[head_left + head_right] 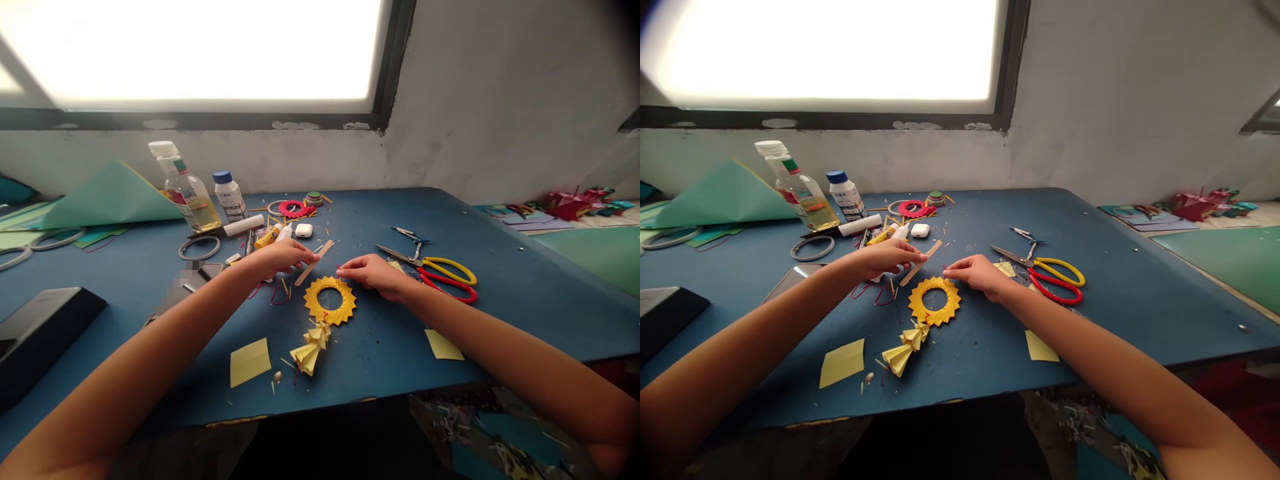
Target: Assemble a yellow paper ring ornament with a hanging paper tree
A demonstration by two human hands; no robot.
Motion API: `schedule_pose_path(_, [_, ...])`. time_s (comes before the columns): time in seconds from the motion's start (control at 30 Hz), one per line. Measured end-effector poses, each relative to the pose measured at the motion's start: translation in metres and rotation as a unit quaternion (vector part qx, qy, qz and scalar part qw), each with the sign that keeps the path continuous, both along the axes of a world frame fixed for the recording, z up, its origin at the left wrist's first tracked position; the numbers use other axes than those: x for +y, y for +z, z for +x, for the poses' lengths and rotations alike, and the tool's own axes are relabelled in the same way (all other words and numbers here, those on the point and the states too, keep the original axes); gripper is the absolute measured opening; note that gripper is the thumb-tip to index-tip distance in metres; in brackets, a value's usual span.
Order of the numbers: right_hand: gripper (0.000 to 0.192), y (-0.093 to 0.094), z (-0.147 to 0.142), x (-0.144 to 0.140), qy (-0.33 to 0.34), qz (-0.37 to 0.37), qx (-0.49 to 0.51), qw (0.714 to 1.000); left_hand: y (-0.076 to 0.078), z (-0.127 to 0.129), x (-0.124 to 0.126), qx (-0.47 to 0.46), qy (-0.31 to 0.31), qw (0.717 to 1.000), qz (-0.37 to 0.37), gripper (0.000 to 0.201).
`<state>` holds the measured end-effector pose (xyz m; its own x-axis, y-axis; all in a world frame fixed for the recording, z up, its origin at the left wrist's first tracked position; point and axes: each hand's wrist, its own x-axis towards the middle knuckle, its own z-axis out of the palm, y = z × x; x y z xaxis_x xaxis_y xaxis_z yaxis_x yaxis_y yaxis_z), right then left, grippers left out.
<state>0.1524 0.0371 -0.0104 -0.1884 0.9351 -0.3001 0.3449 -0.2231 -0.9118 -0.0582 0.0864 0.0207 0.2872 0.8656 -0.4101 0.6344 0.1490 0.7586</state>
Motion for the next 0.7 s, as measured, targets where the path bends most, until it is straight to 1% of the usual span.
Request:
schedule_pose_path(0.17, [0.044,0.002,0.000,-0.001,0.021,-0.010,0.004,1.000,0.012,0.002,-0.008,-0.059,-0.014,0.997,-0.055,0.042])
schedule_pose_path(0.33, [0.037,0.000,0.000,0.000,0.029,0.006,-0.006,1.000,0.014,0.005,-0.013,-0.089,-0.033,0.992,-0.087,0.037])
schedule_pose_path(0.53, [0.038,0.002,0.003,-0.003,0.055,0.029,-0.018,0.998,0.013,0.006,-0.015,-0.101,-0.043,0.990,-0.088,0.040])
schedule_pose_path(0.7, [0.035,0.004,0.005,-0.005,0.074,0.045,-0.029,0.996,0.015,0.005,-0.015,-0.100,-0.026,0.991,-0.085,0.036])
